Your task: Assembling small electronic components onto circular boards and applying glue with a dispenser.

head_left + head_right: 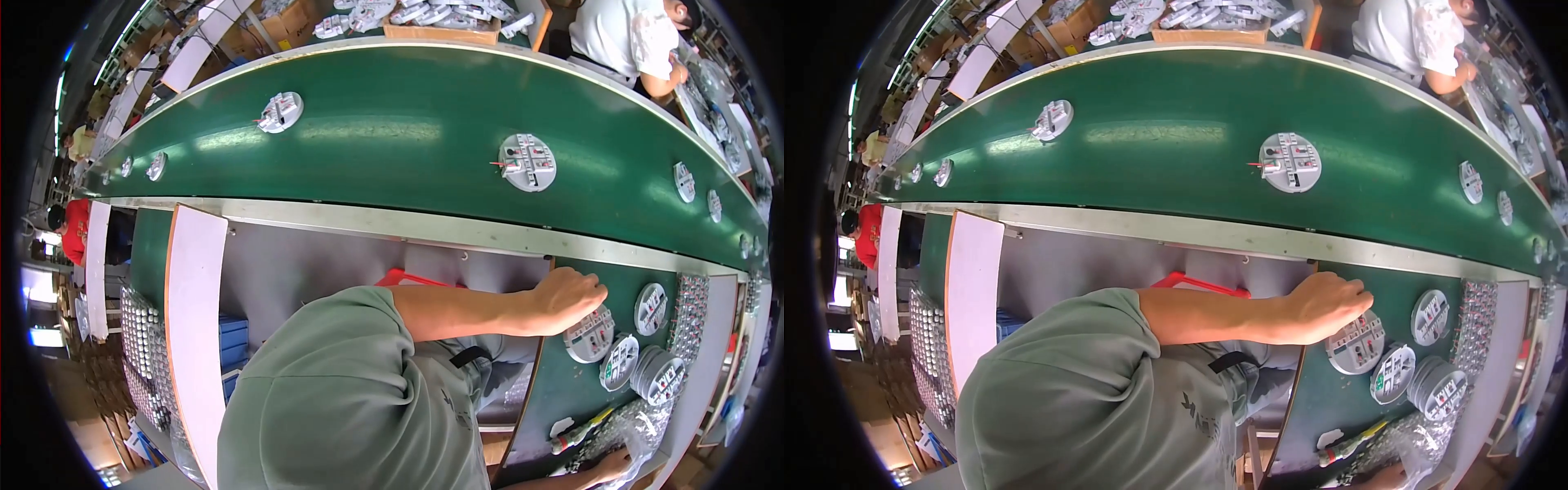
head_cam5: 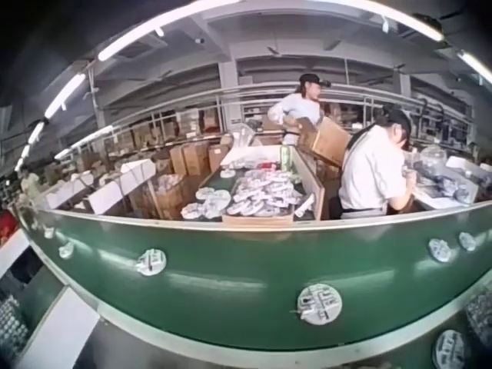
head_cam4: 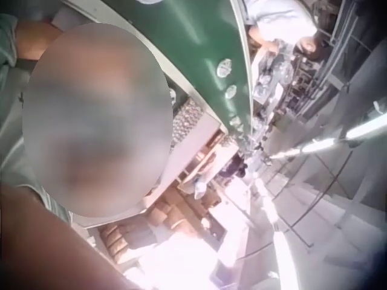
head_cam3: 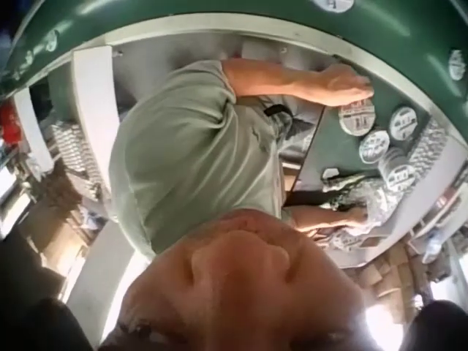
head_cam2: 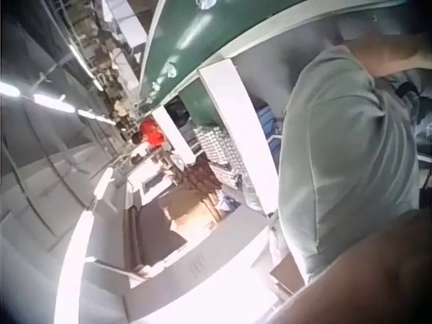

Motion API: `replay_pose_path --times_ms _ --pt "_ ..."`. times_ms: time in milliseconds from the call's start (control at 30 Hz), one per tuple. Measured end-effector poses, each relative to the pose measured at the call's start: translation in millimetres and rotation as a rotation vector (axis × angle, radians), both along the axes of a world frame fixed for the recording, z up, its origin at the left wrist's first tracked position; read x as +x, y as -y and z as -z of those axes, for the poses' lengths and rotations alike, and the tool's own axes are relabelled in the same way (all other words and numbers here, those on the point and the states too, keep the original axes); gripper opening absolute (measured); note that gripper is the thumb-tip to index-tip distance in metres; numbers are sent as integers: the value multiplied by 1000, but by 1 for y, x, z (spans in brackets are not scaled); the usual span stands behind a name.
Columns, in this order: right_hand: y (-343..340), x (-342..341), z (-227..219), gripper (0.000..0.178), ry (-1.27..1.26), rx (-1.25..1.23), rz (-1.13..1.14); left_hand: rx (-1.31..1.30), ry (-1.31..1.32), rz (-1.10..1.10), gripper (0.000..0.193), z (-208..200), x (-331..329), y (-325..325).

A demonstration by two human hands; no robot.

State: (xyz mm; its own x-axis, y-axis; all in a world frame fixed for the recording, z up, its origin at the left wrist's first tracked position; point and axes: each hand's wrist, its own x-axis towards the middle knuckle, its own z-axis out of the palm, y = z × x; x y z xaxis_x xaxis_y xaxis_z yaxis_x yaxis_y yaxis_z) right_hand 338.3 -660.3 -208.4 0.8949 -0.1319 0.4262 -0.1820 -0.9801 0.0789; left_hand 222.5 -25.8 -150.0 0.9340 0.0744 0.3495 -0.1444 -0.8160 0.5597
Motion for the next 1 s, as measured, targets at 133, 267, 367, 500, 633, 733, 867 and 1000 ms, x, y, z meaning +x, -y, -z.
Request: replay_pose_path --times_ms 133,267,367,500,633,733,867,1000 --pt "-114 -33 -54 44 -147 149 84 -54 -99 32 34 7 -8 -1" --pt "-83 -88 -76 42 -164 295 9 -180 166 132 50 9 -15 1" --pt "-84 -116 -67 41 -75 415 -36 -189 280 223 63 19 -13 -3" --pt "-231 -191 -112 42 119 804 185 -158 196 436 81 20 -12 -6" --pt "-335 -185 -114 22 54 973 -18 -145 107 445 97 11 -5 -6" --pt "-399 -164 -105 19 -16 1211 -191 -78 34 421 103 11 0 -7" --pt "-431 -141 -87 19 -5 1123 -371 -10 37 413 106 11 2 4" --pt "-431 -134 -75 23 -1 889 -537 41 45 411 105 9 -2 10"
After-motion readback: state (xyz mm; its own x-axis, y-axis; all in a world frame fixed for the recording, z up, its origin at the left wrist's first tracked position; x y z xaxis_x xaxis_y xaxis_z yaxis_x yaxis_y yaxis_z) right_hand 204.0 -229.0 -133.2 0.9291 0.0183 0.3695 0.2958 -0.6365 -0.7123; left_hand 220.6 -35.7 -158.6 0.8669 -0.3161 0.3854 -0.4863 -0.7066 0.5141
